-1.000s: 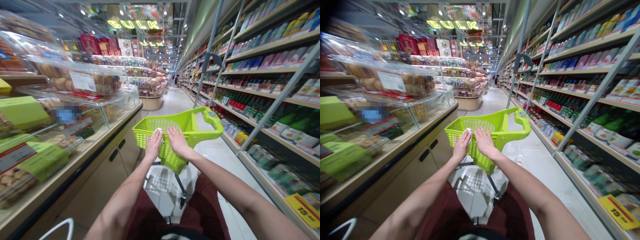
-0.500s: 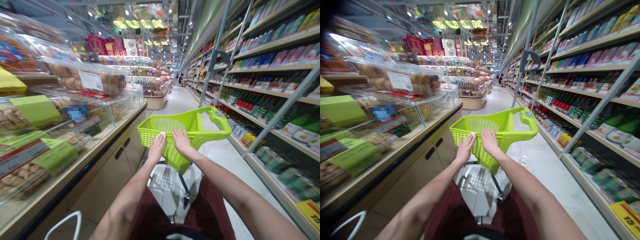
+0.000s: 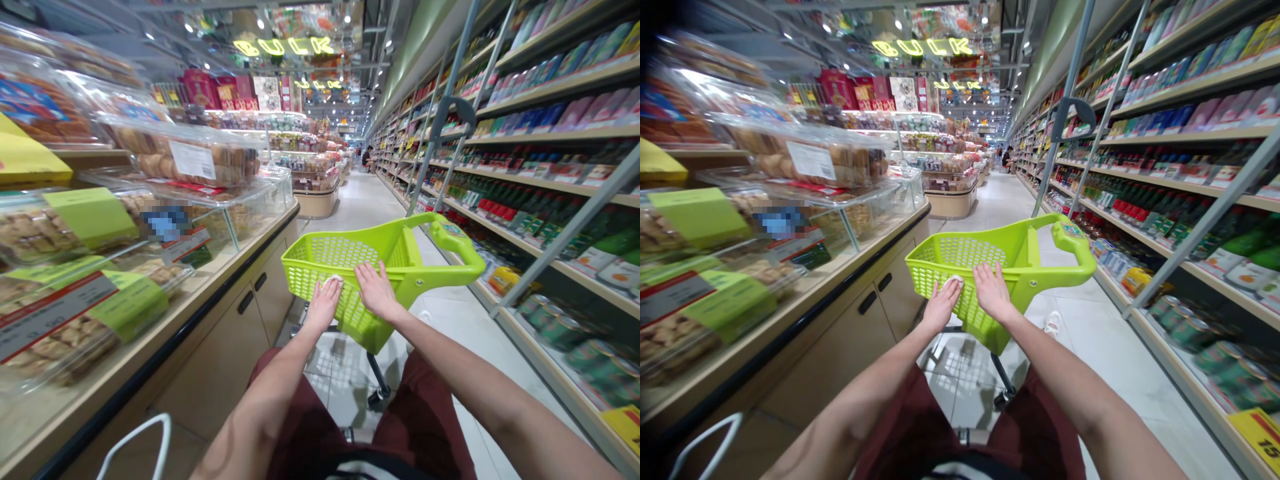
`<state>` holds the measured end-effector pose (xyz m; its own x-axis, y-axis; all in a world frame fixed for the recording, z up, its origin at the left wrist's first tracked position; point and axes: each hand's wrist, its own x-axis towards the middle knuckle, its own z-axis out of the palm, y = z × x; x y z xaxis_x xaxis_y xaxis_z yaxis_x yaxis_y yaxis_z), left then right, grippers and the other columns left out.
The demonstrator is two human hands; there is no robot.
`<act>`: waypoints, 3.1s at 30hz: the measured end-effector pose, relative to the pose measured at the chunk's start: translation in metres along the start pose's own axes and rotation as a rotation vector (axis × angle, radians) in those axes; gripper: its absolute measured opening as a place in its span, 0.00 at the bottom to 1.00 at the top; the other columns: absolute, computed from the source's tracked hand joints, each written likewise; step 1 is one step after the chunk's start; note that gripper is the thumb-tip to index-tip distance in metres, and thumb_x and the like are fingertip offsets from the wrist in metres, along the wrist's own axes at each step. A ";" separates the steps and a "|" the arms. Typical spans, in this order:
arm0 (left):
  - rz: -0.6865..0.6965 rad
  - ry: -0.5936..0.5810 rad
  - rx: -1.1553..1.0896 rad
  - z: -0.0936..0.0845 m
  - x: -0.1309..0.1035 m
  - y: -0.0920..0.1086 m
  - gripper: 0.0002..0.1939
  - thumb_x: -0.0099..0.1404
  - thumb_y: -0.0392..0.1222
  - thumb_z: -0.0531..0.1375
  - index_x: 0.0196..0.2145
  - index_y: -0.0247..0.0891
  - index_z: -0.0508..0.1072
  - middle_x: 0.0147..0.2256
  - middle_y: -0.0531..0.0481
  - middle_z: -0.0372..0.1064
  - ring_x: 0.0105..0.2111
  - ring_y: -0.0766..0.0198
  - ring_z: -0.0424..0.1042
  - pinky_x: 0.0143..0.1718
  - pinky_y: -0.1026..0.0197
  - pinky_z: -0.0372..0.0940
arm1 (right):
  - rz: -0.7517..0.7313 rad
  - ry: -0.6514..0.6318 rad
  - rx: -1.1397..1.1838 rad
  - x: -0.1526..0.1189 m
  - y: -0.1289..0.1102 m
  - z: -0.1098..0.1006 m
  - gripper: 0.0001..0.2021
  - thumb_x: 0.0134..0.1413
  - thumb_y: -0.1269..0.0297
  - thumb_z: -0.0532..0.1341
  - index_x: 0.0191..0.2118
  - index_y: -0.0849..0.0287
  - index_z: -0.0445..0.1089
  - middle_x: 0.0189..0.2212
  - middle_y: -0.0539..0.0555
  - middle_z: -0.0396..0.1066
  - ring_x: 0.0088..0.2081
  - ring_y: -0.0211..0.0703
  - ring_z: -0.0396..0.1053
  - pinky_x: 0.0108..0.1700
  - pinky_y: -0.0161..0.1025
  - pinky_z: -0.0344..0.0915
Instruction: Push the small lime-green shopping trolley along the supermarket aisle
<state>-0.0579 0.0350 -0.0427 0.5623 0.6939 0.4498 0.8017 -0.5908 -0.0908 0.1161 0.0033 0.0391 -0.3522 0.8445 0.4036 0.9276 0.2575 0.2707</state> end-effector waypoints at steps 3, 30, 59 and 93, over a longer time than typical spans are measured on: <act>0.078 -0.014 0.001 -0.001 -0.012 0.000 0.24 0.64 0.32 0.44 0.57 0.39 0.56 0.59 0.45 0.52 0.60 0.58 0.49 0.59 0.43 0.41 | -0.010 0.009 0.000 -0.008 -0.001 -0.003 0.26 0.51 0.69 0.50 0.57 0.68 0.56 0.58 0.62 0.55 0.61 0.52 0.44 0.61 0.56 0.27; -0.168 0.117 -0.055 -0.015 0.014 -0.024 0.27 0.63 0.29 0.42 0.59 0.37 0.51 0.60 0.43 0.47 0.60 0.60 0.46 0.60 0.45 0.38 | -0.036 -0.008 0.098 0.016 -0.043 0.007 0.26 0.51 0.69 0.48 0.58 0.68 0.55 0.60 0.60 0.50 0.62 0.51 0.42 0.61 0.54 0.34; -0.197 0.028 -0.080 0.042 -0.033 -0.027 0.27 0.61 0.27 0.44 0.58 0.39 0.55 0.59 0.43 0.52 0.59 0.60 0.50 0.59 0.42 0.40 | 0.049 -0.101 0.110 0.022 -0.021 0.021 0.27 0.51 0.67 0.49 0.58 0.70 0.54 0.59 0.63 0.51 0.61 0.53 0.43 0.60 0.58 0.28; -0.529 0.026 -0.182 0.041 -0.033 -0.033 0.30 0.56 0.24 0.44 0.56 0.35 0.57 0.58 0.41 0.53 0.58 0.60 0.52 0.58 0.45 0.44 | -0.005 -0.097 0.193 0.036 -0.039 0.038 0.28 0.50 0.67 0.51 0.59 0.67 0.52 0.60 0.61 0.50 0.61 0.50 0.44 0.60 0.56 0.28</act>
<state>-0.0946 0.0487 -0.0910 0.0857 0.9061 0.4144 0.9241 -0.2277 0.3068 0.0721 0.0420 0.0100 -0.3513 0.8820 0.3141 0.9360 0.3385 0.0965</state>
